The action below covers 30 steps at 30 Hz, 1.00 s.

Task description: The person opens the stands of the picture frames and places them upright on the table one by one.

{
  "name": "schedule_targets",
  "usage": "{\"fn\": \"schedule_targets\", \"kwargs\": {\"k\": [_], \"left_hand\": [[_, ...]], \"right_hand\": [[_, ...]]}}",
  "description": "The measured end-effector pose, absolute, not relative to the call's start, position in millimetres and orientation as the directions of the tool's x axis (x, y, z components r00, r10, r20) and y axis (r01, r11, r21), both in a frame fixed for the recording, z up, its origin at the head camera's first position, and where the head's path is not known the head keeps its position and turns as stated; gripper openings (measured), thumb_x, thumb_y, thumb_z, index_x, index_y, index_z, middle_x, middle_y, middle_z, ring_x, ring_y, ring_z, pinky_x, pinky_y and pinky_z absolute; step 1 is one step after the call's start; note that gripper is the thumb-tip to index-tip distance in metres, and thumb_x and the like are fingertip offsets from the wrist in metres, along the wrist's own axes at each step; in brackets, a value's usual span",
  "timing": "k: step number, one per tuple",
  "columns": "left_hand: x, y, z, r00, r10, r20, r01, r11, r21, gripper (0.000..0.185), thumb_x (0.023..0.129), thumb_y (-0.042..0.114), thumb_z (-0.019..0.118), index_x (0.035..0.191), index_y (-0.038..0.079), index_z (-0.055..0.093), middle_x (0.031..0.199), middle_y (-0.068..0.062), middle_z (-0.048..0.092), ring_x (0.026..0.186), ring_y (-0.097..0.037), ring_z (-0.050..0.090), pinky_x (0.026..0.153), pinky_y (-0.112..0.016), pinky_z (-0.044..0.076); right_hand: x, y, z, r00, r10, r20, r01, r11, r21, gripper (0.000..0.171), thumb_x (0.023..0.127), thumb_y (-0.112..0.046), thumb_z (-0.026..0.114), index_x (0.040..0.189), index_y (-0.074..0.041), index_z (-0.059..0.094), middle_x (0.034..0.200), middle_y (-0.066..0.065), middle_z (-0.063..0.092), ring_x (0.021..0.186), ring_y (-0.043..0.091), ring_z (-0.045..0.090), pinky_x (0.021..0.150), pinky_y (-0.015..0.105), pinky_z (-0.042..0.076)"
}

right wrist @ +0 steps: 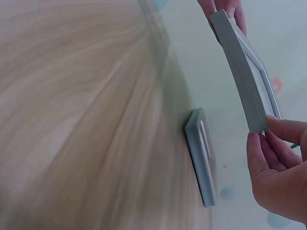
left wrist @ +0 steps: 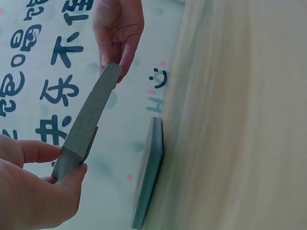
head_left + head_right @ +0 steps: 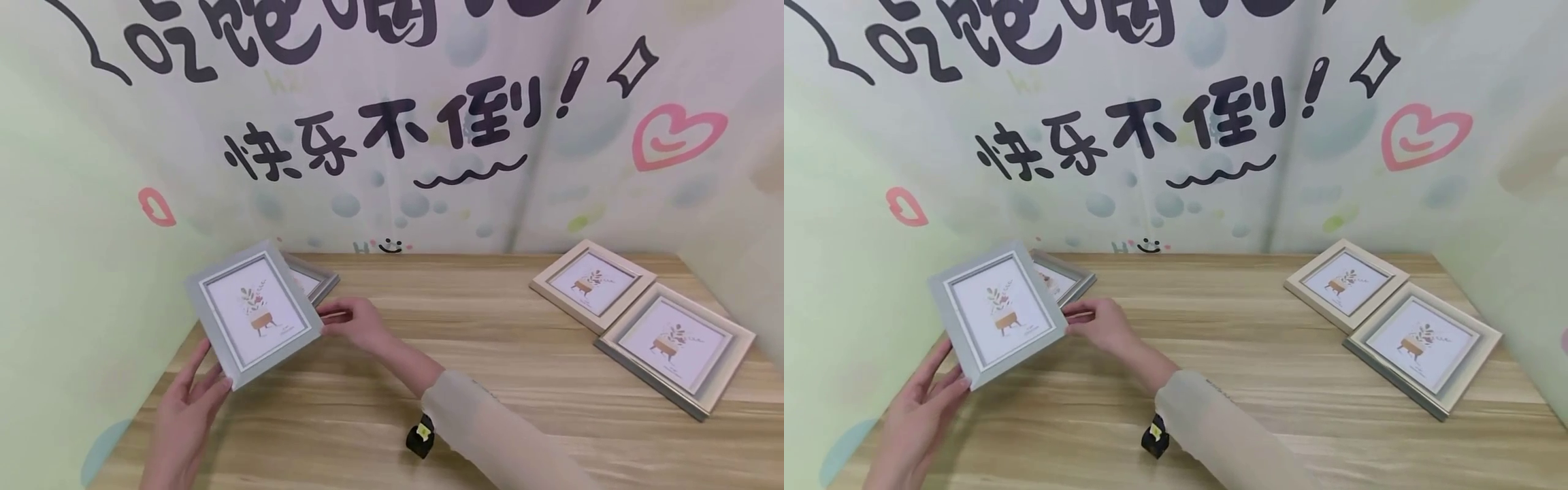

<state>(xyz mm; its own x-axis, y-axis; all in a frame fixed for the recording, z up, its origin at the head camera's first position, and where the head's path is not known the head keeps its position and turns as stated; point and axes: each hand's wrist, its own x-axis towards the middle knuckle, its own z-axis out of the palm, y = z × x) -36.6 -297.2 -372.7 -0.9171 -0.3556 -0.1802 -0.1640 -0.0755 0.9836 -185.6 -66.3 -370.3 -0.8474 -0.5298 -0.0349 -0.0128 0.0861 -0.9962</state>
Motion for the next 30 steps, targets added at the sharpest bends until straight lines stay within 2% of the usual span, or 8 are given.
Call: {"fn": "schedule_targets", "kwargs": {"k": [3, 5, 7, 10, 13, 20, 25, 30], "left_hand": [[-48, -292, -364, -0.932, -0.338, -0.132, -0.115, -0.07, 0.991, 0.078, 0.095, 0.002, 0.063, 0.159, 0.02, 0.022, 0.148, 0.009, 0.046, 0.111, 0.015, 0.057, 0.091, -0.008, 0.052], [-56, -287, -358, -0.942, -0.321, -0.098, -0.083, -0.058, 0.995, 0.076, 0.095, 0.0, 0.062, 0.159, 0.018, 0.024, 0.158, -0.001, 0.036, 0.112, 0.013, 0.057, 0.091, -0.008, 0.052], [-65, -282, -353, -0.952, -0.299, -0.071, -0.063, -0.035, 0.997, 0.076, 0.095, -0.001, 0.061, 0.159, 0.016, 0.024, 0.163, -0.004, 0.029, 0.112, 0.014, 0.057, 0.091, -0.008, 0.052], [-77, -271, -347, -0.962, -0.27, -0.035, -0.035, -0.006, 0.999, 0.074, 0.095, -0.003, 0.06, 0.159, 0.014, 0.025, 0.155, -0.006, 0.037, 0.113, 0.012, 0.056, 0.091, -0.009, 0.052], [-89, -257, -341, -0.966, -0.256, -0.029, -0.029, -0.002, 1.0, 0.074, 0.095, -0.006, 0.058, 0.158, 0.016, 0.027, 0.149, 0.0, 0.042, 0.116, 0.009, 0.055, 0.091, -0.009, 0.052], [-113, -230, -338, -0.967, -0.253, -0.025, -0.026, -0.002, 1.0, 0.073, 0.095, -0.012, 0.051, 0.158, 0.019, 0.029, 0.161, -0.005, 0.035, 0.13, -0.007, 0.046, 0.094, -0.009, 0.051], [-129, -215, -346, -0.971, -0.241, 0.003, 0.004, -0.005, 1.0, 0.071, 0.095, -0.013, 0.05, 0.157, 0.016, 0.031, 0.161, -0.005, 0.036, 0.139, -0.016, 0.044, 0.094, -0.008, 0.05], [-147, -204, -357, -0.975, -0.217, 0.044, 0.046, -0.002, 0.999, 0.071, 0.093, -0.016, 0.049, 0.155, 0.016, 0.035, 0.16, -0.006, 0.038, 0.142, -0.021, 0.043, 0.096, -0.011, 0.05]], "right_hand": [[-189, -56, -364, -0.863, -0.506, 0.0, -0.035, 0.06, -0.998, 0.032, 0.089, 0.005, 0.068, 0.121, 0.004, 0.067, 0.125, 0.021, 0.068, 0.115, 0.033, 0.068, 0.091, 0.032, 0.06], [-191, -48, -360, -0.87, -0.492, 0.018, -0.051, 0.052, -0.997, 0.033, 0.089, 0.004, 0.068, 0.122, 0.003, 0.066, 0.126, 0.021, 0.068, 0.115, 0.033, 0.068, 0.091, 0.032, 0.06], [-194, -40, -357, -0.878, -0.479, 0.023, -0.052, 0.048, -0.997, 0.035, 0.089, 0.003, 0.069, 0.124, 0.002, 0.066, 0.126, 0.02, 0.068, 0.115, 0.032, 0.068, 0.092, 0.033, 0.06], [-199, -27, -353, -0.891, -0.452, 0.029, -0.055, 0.045, -0.997, 0.037, 0.089, 0.0, 0.07, 0.126, 0.0, 0.065, 0.127, 0.019, 0.068, 0.116, 0.03, 0.067, 0.095, 0.034, 0.058], [-204, -15, -350, -0.909, -0.415, 0.029, -0.055, 0.051, -0.997, 0.036, 0.09, -0.002, 0.07, 0.126, -0.002, 0.066, 0.126, 0.016, 0.069, 0.116, 0.027, 0.068, 0.097, 0.036, 0.058], [-213, 9, -352, -0.949, -0.313, 0.033, -0.051, 0.048, -0.998, 0.034, 0.09, -0.005, 0.071, 0.123, -0.005, 0.068, 0.124, 0.013, 0.07, 0.11, 0.021, 0.068, 0.097, 0.036, 0.057], [-218, 26, -357, -0.957, -0.289, 0.005, 0.001, -0.022, -1.0, 0.035, 0.091, -0.002, 0.069, 0.125, 0.0, 0.065, 0.125, 0.02, 0.068, 0.104, 0.016, 0.069, 0.102, 0.043, 0.055], [-222, 44, -360, -0.963, -0.269, -0.02, 0.025, -0.014, -1.0, 0.036, 0.091, -0.003, 0.069, 0.126, 0.001, 0.064, 0.126, 0.02, 0.067, 0.105, 0.015, 0.068, 0.103, 0.044, 0.054]]}}
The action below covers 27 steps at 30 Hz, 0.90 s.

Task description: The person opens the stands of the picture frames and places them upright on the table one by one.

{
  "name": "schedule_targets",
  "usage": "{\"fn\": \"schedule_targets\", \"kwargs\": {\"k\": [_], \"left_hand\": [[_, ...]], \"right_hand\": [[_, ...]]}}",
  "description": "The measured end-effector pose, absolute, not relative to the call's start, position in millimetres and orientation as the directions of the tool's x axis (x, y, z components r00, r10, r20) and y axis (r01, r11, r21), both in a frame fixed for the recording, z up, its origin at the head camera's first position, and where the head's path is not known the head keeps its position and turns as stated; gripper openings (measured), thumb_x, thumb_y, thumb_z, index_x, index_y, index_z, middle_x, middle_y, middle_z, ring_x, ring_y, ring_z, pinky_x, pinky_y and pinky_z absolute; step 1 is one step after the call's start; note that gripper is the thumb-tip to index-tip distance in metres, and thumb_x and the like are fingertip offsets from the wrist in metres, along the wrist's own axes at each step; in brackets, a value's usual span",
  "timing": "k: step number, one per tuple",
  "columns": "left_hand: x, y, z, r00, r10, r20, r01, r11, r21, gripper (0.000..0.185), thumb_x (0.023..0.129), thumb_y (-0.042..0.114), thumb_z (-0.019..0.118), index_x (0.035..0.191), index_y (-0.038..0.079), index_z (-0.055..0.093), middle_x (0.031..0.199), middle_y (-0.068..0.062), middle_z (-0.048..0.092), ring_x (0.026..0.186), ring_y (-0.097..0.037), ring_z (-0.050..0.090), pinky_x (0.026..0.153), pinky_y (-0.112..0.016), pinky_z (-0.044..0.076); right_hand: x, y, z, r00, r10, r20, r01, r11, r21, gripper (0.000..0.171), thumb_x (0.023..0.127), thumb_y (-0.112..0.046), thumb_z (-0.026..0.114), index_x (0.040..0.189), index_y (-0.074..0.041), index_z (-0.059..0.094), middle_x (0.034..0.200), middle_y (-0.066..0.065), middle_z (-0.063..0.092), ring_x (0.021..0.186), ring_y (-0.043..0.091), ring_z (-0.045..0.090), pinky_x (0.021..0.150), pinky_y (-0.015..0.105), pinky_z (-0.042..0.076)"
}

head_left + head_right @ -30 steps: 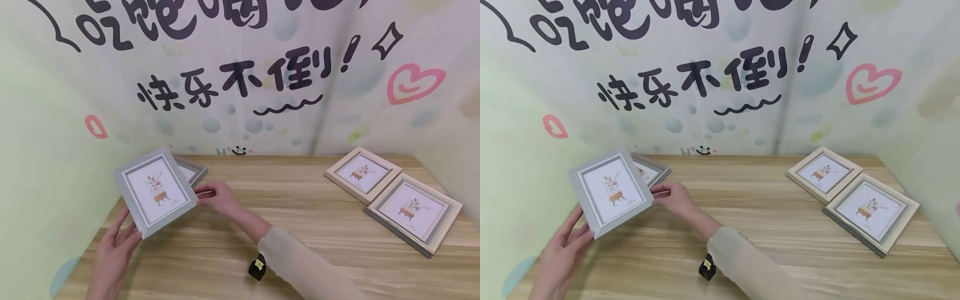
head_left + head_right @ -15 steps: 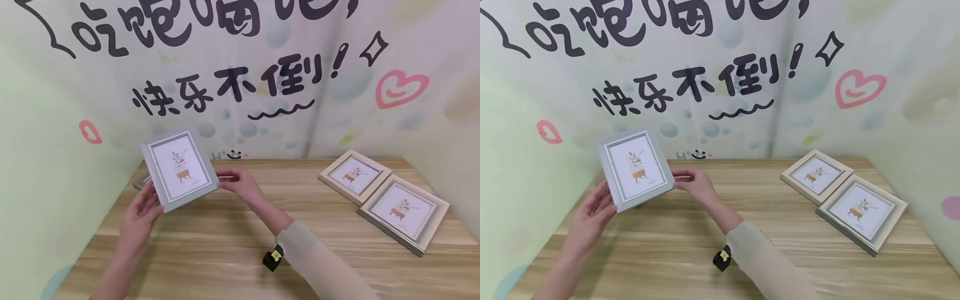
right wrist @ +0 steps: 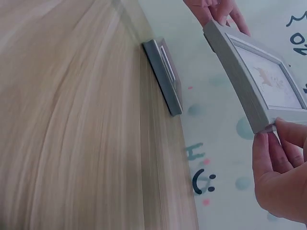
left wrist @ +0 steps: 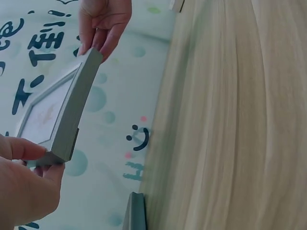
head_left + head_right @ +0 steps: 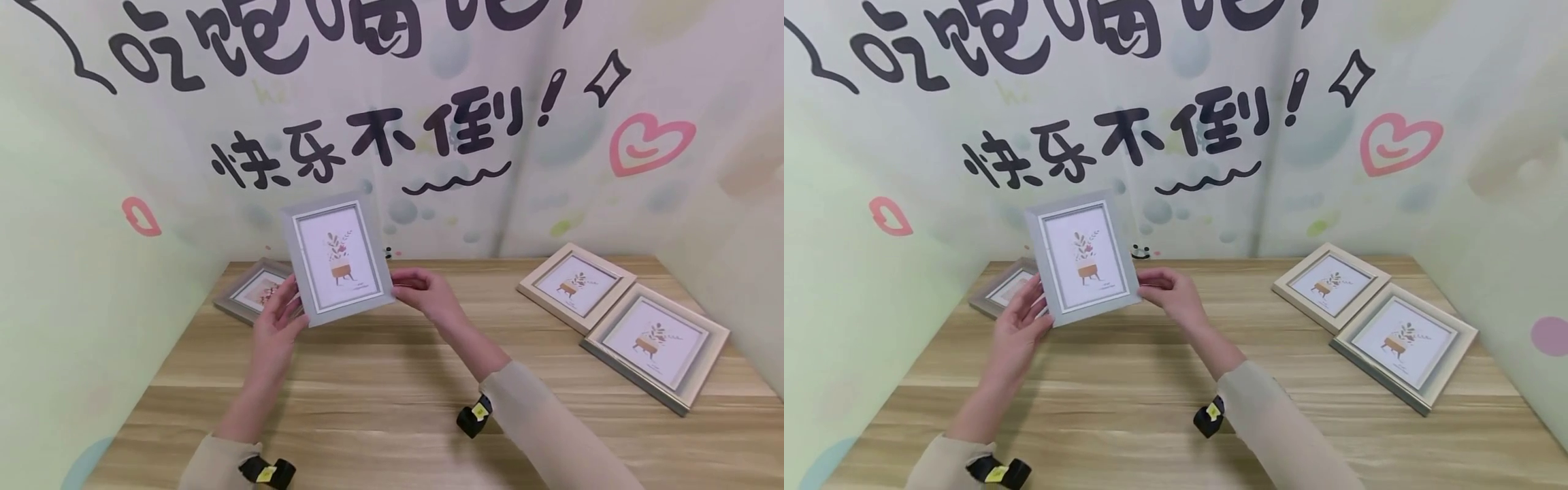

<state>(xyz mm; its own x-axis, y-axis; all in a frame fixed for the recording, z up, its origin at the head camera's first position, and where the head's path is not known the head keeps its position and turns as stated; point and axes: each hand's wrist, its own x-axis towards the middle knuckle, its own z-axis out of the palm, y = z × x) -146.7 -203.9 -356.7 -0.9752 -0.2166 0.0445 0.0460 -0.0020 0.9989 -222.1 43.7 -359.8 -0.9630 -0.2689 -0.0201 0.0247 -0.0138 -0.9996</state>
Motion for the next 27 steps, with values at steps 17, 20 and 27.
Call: {"fn": "schedule_targets", "kwargs": {"k": [17, 20, 27], "left_hand": [[-190, -170, -377, -0.959, -0.203, 0.197, 0.188, 0.065, 0.98, 0.073, 0.082, -0.024, 0.049, 0.147, 0.009, 0.045, 0.153, -0.013, 0.047, 0.139, -0.031, 0.047, 0.116, -0.045, 0.042], [-194, -167, -383, -0.96, -0.187, 0.209, 0.197, 0.081, 0.977, 0.073, 0.083, -0.022, 0.051, 0.148, 0.011, 0.045, 0.153, -0.013, 0.047, 0.14, -0.032, 0.046, 0.117, -0.05, 0.039], [-197, -159, -393, -0.976, -0.088, 0.201, 0.195, 0.075, 0.978, 0.072, 0.086, -0.019, 0.052, 0.151, 0.008, 0.037, 0.157, -0.016, 0.041, 0.145, -0.035, 0.04, 0.119, -0.05, 0.036]], "right_hand": [[-227, 82, -365, -0.976, -0.219, 0.008, -0.033, 0.113, -0.993, 0.044, 0.089, 0.001, 0.069, 0.133, 0.001, 0.061, 0.128, 0.023, 0.066, 0.111, 0.02, 0.066, 0.094, 0.027, 0.057], [-228, 86, -369, -0.974, -0.223, 0.032, -0.06, 0.118, -0.991, 0.044, 0.089, 0.004, 0.069, 0.131, 0.004, 0.06, 0.126, 0.026, 0.065, 0.105, 0.017, 0.066, 0.089, 0.021, 0.057], [-229, 95, -379, -0.979, -0.203, 0.031, -0.06, 0.135, -0.989, 0.042, 0.087, 0.01, 0.067, 0.128, 0.009, 0.059, 0.124, 0.029, 0.063, 0.101, 0.019, 0.068, 0.084, 0.017, 0.057]]}}
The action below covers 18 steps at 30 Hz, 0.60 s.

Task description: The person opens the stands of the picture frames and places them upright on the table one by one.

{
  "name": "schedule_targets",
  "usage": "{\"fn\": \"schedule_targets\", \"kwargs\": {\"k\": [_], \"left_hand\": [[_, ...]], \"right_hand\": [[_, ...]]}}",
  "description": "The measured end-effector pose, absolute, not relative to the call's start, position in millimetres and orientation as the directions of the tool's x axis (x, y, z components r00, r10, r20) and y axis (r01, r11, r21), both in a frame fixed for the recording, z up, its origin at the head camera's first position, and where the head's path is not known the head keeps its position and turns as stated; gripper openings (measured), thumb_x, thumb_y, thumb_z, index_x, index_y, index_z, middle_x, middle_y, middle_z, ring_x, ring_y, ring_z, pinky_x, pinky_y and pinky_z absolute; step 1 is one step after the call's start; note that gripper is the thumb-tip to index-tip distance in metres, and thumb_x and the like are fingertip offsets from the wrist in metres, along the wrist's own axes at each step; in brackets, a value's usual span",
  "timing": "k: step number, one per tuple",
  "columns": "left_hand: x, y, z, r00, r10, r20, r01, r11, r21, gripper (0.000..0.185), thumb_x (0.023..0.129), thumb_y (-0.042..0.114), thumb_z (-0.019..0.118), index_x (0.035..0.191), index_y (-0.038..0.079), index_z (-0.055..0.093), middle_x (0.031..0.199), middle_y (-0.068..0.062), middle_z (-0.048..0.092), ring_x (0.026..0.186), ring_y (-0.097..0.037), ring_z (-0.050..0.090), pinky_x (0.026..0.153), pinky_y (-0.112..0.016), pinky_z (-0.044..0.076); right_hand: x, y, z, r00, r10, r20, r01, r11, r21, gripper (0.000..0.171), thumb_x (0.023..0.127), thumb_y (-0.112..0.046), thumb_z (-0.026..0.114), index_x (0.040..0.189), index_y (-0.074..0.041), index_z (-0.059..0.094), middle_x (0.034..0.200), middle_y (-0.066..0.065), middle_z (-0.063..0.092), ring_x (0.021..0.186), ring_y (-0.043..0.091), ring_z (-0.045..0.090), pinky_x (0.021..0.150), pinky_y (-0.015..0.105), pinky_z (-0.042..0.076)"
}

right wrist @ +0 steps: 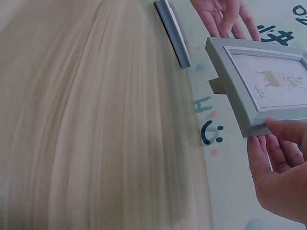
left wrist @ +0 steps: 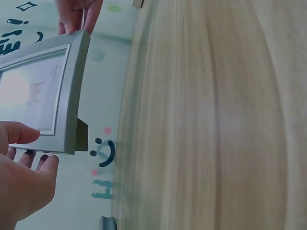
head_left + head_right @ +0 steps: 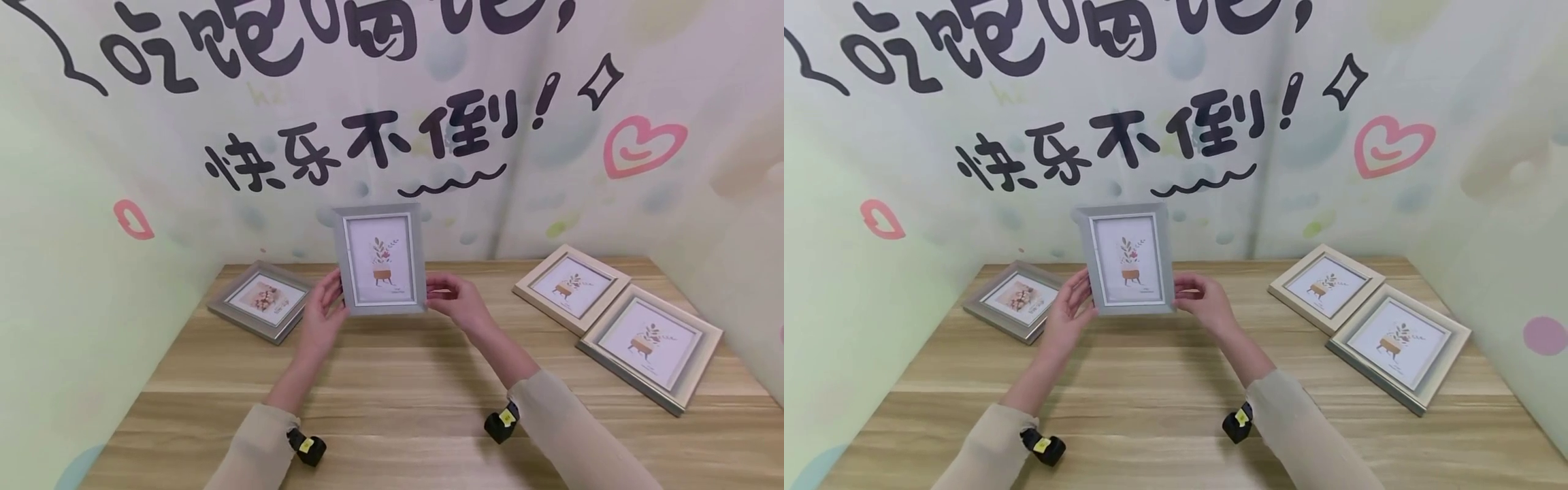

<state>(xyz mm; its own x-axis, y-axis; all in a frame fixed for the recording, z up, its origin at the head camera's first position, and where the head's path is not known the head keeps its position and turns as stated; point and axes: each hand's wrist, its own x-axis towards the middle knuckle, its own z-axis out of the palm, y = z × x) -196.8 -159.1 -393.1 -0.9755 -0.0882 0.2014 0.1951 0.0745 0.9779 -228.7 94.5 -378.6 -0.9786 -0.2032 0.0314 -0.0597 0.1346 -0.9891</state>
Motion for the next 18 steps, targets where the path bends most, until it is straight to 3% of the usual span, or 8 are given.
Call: {"fn": "schedule_targets", "kwargs": {"k": [7, 13, 18], "left_hand": [[-197, -151, -391, -0.983, -0.001, 0.185, 0.184, 0.098, 0.978, 0.075, 0.087, -0.018, 0.051, 0.155, 0.005, 0.03, 0.162, -0.018, 0.029, 0.144, -0.043, 0.036, 0.119, -0.052, 0.036], [-198, -146, -394, -0.992, 0.032, 0.118, 0.122, 0.154, 0.981, 0.081, 0.086, -0.018, 0.051, 0.158, 0.011, 0.026, 0.163, -0.016, 0.028, 0.147, -0.04, 0.033, 0.12, -0.05, 0.034], [-201, -144, -396, -0.995, 0.031, 0.094, 0.098, 0.163, 0.982, 0.083, 0.085, -0.018, 0.052, 0.158, 0.01, 0.024, 0.163, -0.016, 0.028, 0.149, -0.039, 0.031, 0.122, -0.051, 0.03]], "right_hand": [[-231, 102, -388, -0.984, -0.175, 0.042, -0.075, 0.185, -0.98, 0.039, 0.087, 0.011, 0.066, 0.125, 0.009, 0.059, 0.122, 0.028, 0.063, 0.101, 0.025, 0.068, 0.083, 0.019, 0.058], [-233, 105, -397, -0.983, -0.173, 0.063, -0.105, 0.247, -0.963, 0.035, 0.086, 0.013, 0.065, 0.12, 0.007, 0.059, 0.119, 0.026, 0.064, 0.105, 0.031, 0.067, 0.082, 0.022, 0.059], [-232, 105, -402, -0.978, -0.189, 0.085, -0.143, 0.319, -0.937, 0.033, 0.085, 0.012, 0.066, 0.115, 0.004, 0.058, 0.116, 0.024, 0.065, 0.106, 0.034, 0.068, 0.088, 0.033, 0.061]]}}
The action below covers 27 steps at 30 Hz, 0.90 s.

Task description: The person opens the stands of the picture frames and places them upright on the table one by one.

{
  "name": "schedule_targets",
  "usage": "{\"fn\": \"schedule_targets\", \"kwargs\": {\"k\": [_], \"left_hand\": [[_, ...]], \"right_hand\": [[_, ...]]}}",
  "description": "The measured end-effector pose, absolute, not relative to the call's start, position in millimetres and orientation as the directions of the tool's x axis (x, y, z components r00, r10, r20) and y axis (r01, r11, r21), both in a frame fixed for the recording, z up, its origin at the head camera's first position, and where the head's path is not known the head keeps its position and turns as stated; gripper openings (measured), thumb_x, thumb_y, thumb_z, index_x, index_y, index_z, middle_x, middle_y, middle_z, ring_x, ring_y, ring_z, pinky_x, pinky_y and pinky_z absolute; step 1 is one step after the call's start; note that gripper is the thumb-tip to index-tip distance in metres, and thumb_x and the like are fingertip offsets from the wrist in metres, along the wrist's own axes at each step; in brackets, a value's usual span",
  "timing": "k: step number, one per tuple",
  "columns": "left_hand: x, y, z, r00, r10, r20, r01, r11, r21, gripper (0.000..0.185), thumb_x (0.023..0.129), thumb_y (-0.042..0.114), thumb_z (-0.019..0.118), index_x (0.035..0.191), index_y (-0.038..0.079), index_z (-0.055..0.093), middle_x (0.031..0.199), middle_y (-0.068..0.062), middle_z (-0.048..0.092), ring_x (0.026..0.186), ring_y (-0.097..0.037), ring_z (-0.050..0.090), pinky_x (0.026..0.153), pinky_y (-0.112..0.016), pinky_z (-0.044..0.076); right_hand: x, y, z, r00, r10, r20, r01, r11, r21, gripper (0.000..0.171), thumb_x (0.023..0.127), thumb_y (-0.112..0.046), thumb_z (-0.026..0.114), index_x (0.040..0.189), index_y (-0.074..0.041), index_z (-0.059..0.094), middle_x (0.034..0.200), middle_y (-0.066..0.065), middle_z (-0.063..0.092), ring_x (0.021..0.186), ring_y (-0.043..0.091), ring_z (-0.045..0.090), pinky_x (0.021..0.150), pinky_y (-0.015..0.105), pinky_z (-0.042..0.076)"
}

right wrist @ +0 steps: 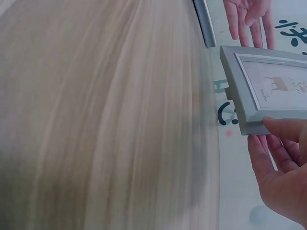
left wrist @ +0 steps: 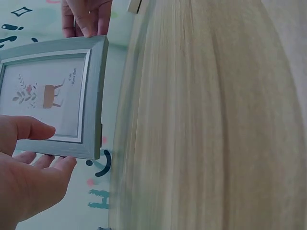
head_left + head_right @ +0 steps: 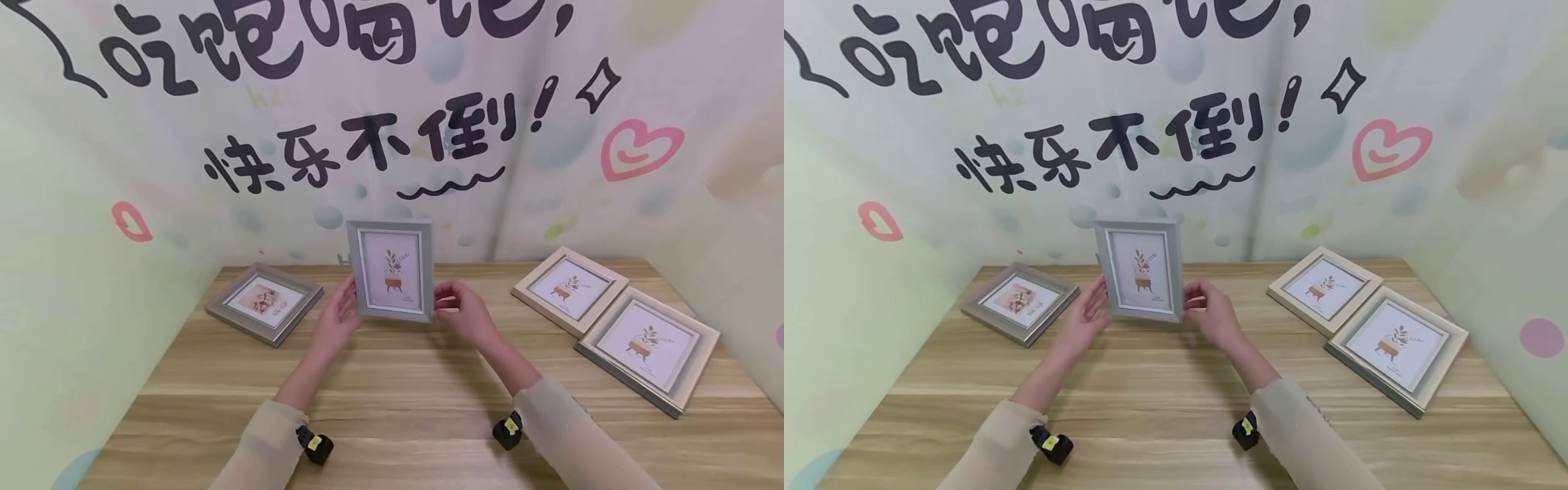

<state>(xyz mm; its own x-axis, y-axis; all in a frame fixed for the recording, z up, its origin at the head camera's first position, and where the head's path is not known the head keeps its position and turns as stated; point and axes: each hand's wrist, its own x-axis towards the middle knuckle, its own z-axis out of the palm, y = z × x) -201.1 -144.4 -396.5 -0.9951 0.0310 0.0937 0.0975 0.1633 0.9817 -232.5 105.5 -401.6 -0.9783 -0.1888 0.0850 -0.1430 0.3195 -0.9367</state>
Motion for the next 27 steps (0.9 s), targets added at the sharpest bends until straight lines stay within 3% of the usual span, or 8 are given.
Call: {"fn": "schedule_targets", "kwargs": {"k": [10, 15, 27], "left_hand": [[-204, -142, -401, -0.994, 0.064, 0.093, 0.103, 0.17, 0.98, 0.078, 0.087, -0.019, 0.045, 0.157, 0.005, 0.021, 0.163, -0.02, 0.025, 0.151, -0.039, 0.026, 0.125, -0.051, 0.024], [-205, -141, -402, -0.996, 0.072, 0.06, 0.069, 0.136, 0.988, 0.08, 0.085, -0.023, 0.043, 0.157, 0.004, 0.02, 0.163, -0.021, 0.023, 0.152, -0.038, 0.024, 0.125, -0.053, 0.022], [-202, -142, -407, -0.995, 0.089, 0.041, 0.055, 0.163, 0.985, 0.082, 0.082, -0.024, 0.041, 0.157, 0.002, 0.018, 0.163, -0.022, 0.024, 0.151, -0.04, 0.024, 0.125, -0.053, 0.019]], "right_hand": [[-227, 107, -402, -0.965, -0.242, 0.097, -0.199, 0.443, -0.874, 0.033, 0.081, 0.009, 0.072, 0.109, 0.0, 0.057, 0.107, 0.021, 0.074, 0.103, 0.031, 0.071, 0.098, 0.048, 0.055], [-225, 108, -403, -0.957, -0.268, 0.109, -0.23, 0.479, -0.847, 0.032, 0.081, 0.008, 0.075, 0.106, 0.0, 0.057, 0.104, 0.02, 0.074, 0.101, 0.03, 0.071, 0.095, 0.047, 0.056], [-221, 108, -406, -0.918, -0.376, 0.129, -0.332, 0.547, -0.769, 0.039, 0.081, 0.008, 0.075, 0.118, 0.002, 0.06, 0.106, 0.019, 0.073, 0.098, 0.029, 0.071, 0.087, 0.041, 0.06]]}}
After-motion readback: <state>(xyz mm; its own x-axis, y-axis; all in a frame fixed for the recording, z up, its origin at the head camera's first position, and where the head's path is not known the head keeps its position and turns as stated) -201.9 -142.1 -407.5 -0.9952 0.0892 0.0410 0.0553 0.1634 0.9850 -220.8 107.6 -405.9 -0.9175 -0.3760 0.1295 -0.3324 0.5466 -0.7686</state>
